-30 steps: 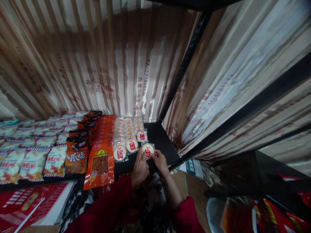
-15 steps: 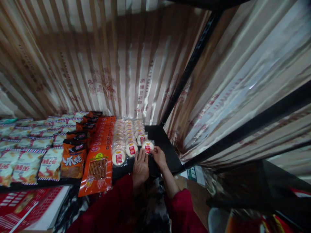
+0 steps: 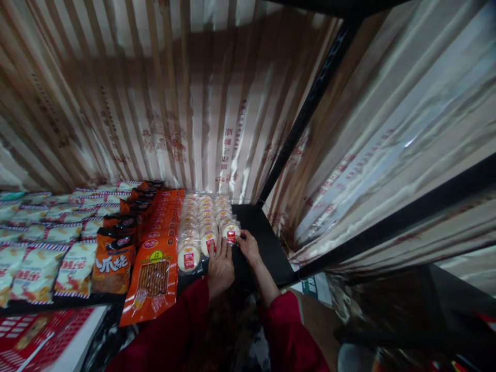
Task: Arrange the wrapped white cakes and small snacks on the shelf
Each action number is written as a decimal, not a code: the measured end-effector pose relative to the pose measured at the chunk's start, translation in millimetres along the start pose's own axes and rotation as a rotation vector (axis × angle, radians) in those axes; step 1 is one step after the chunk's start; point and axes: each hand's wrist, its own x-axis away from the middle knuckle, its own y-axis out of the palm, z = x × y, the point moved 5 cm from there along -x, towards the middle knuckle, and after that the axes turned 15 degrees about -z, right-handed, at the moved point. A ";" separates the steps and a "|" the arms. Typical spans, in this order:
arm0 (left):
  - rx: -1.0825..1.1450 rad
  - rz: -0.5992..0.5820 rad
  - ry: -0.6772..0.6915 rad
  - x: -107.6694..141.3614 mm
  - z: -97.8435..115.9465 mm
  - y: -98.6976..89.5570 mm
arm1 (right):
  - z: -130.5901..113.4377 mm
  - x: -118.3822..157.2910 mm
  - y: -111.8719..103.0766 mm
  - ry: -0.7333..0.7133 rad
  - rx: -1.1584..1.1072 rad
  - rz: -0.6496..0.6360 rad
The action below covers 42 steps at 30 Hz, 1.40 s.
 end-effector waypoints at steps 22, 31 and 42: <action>-0.021 -0.017 -0.008 -3.2 -4.7 -1.5 | -18.0 5.5 14.8 -0.105 0.131 0.067; -0.024 0.008 0.040 -1.9 -1.2 -2.7 | -14.3 11.4 21.2 -0.152 0.069 0.119; 0.075 -0.027 0.064 13.4 14.9 -7.1 | -1.3 38.2 16.6 -0.244 -0.087 0.266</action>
